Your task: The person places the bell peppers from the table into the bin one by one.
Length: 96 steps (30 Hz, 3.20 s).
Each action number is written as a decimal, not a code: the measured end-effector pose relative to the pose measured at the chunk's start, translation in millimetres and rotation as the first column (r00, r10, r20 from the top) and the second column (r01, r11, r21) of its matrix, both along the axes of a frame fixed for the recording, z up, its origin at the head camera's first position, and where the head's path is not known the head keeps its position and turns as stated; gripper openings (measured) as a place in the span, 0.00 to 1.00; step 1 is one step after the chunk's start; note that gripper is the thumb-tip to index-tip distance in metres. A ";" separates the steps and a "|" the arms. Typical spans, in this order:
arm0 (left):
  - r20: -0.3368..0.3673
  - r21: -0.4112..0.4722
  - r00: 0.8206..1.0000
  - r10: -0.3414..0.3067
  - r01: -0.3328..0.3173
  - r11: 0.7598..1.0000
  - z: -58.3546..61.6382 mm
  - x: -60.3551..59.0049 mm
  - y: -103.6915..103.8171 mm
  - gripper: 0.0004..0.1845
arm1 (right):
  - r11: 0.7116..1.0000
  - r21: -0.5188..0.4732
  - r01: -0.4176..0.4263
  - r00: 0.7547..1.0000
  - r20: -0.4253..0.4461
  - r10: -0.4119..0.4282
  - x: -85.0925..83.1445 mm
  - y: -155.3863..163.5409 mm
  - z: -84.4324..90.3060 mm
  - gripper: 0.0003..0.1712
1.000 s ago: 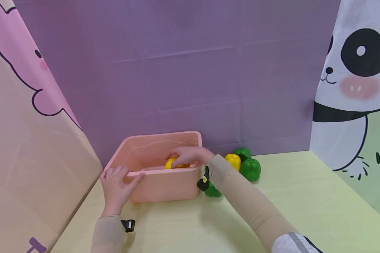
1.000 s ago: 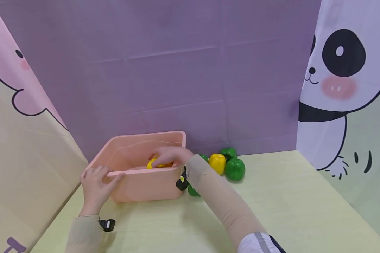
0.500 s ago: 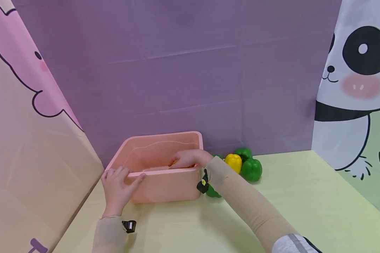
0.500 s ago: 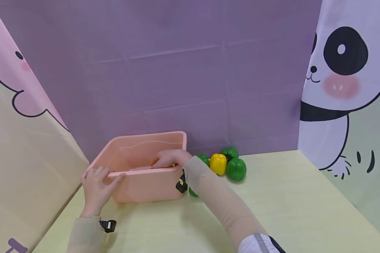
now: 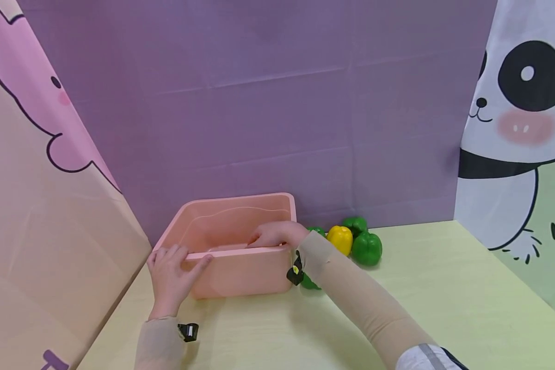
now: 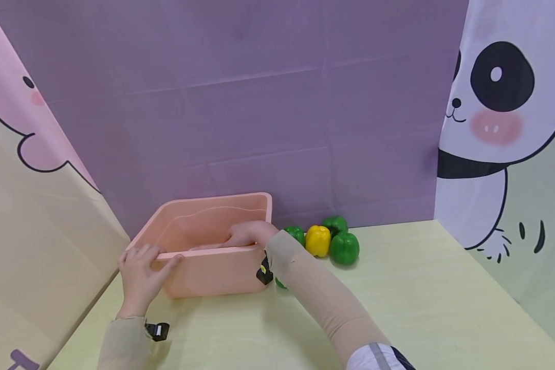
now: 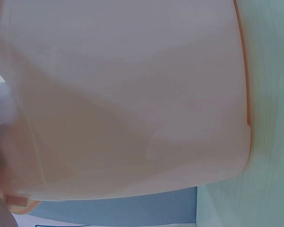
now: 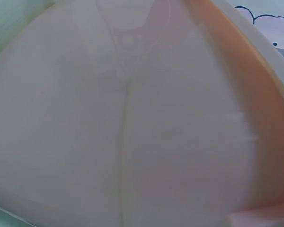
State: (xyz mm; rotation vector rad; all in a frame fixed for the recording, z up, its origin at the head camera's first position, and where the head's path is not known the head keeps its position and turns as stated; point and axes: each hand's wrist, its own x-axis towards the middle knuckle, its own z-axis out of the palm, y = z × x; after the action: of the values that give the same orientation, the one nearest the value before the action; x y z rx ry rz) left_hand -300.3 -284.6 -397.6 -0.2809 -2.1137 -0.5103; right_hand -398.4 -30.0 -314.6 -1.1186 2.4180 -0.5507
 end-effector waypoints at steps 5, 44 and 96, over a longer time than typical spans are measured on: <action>-0.004 -0.003 1.000 0.000 0.000 1.000 0.5 0.2 0.5 0.20 | 1.000 0.000 0.019 1.000 -0.018 -0.019 3.2 -0.5 1.4 0.14; -0.025 -0.009 1.000 -0.014 0.013 1.000 1.8 3.5 3.1 0.21 | 0.898 -0.438 0.046 0.999 0.021 -0.041 7.7 15.7 -3.9 0.16; -0.016 -0.011 1.000 -0.013 0.013 1.000 1.7 1.9 0.0 0.23 | 0.907 -0.408 0.104 0.993 -0.013 -0.119 22.4 158.5 -61.6 0.30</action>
State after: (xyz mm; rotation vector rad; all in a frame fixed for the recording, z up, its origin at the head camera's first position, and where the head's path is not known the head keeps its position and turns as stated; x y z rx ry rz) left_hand -298.4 -284.6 -396.0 -0.3039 -2.1006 -0.5031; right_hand -376.0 128.5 -376.2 -1.1580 2.4766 -1.1227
